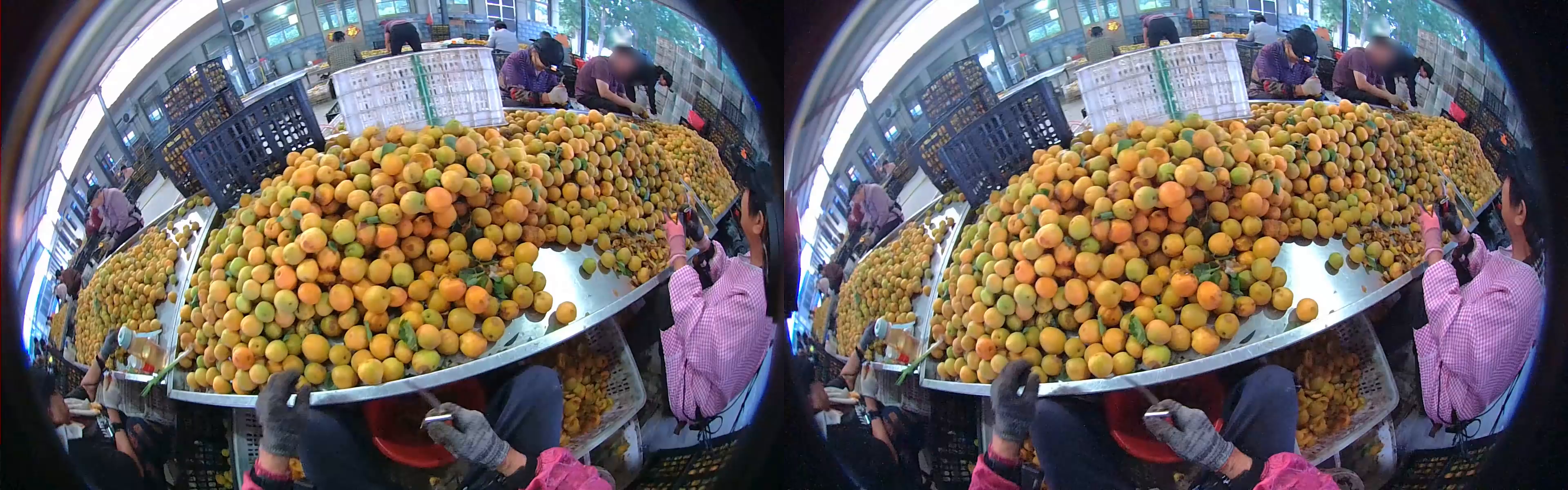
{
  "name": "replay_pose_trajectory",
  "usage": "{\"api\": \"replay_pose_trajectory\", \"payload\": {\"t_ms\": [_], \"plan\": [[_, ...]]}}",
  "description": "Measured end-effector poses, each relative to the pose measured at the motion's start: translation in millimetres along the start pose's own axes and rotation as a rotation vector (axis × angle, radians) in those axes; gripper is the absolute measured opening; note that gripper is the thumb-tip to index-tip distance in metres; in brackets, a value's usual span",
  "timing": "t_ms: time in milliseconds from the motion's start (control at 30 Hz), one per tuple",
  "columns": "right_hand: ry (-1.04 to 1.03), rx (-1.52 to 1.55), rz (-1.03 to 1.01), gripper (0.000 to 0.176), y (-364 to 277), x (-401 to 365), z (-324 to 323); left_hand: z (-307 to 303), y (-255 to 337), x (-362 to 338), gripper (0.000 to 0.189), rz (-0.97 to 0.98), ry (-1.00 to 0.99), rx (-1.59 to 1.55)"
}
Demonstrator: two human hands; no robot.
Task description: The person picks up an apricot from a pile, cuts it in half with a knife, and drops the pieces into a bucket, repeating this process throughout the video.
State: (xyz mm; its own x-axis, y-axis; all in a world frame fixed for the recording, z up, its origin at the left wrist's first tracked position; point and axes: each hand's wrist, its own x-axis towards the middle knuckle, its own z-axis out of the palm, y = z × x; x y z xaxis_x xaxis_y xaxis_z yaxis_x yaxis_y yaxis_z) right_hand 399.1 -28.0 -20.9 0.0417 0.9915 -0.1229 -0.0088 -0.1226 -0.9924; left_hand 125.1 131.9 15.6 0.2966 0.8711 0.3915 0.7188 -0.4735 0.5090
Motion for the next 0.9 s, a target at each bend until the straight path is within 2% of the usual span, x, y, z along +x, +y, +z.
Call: {"api": "replay_pose_trajectory", "payload": {"t_ms": [33, 100, 167, 300, 367, 433, 467, 667, 700, 767, 900], "plan": [[0.115, 0.233, 0.086, 0.03, -7.3, -3.4, -2.9, 13.7, 24.0, 25.2, 0.029, 0.073, -0.018, -0.099], [0.203, 0.298, 0.035, 0.029, -17.3, -5.7, -12.1, 54.6, 61.5, 67.3, 0.03, 0.403, 0.041, -0.049], [0.45, 0.524, 0.014, 0.029, -18.2, -2.2, -20.7, 80.4, 109.6, 101.8, 0.039, 0.5, -0.12, -0.006], [0.521, 0.648, -0.075, 0.034, -14.8, 0.9, -34.7, 163.6, 142.4, 137.8, 0.055, 0.455, -0.243, 0.13], [0.521, 0.705, -0.08, 0.028, -20.9, -1.0, -38.7, 191.9, 146.6, 149.9, 0.06, 0.439, -0.312, 0.211], [0.517, 0.673, -0.022, 0.027, -31.1, -1.5, -42.3, 211.6, 149.6, 157.4, 0.066, 0.297, -0.441, 0.384], [0.552, 0.618, -0.085, 0.031, -22.4, 1.8, -38.5, 213.5, 150.4, 157.6, 0.067, 0.29, -0.428, 0.356], [0.567, 0.635, -0.022, 0.027, -26.2, 1.9, -37.4, 209.7, 153.4, 154.6, 0.065, 0.191, -0.411, 0.243], [0.568, 0.633, -0.029, 0.027, -21.5, 3.3, -37.6, 211.0, 153.0, 153.9, 0.065, 0.196, -0.405, 0.241], [0.544, 0.696, 0.086, 0.028, -13.3, 7.3, -37.9, 218.2, 148.2, 151.8, 0.068, 0.253, -0.385, 0.327], [0.568, 0.647, 0.077, 0.028, -16.7, 4.1, -38.0, 223.9, 149.1, 140.4, 0.073, 0.306, -0.265, 0.328]]}}
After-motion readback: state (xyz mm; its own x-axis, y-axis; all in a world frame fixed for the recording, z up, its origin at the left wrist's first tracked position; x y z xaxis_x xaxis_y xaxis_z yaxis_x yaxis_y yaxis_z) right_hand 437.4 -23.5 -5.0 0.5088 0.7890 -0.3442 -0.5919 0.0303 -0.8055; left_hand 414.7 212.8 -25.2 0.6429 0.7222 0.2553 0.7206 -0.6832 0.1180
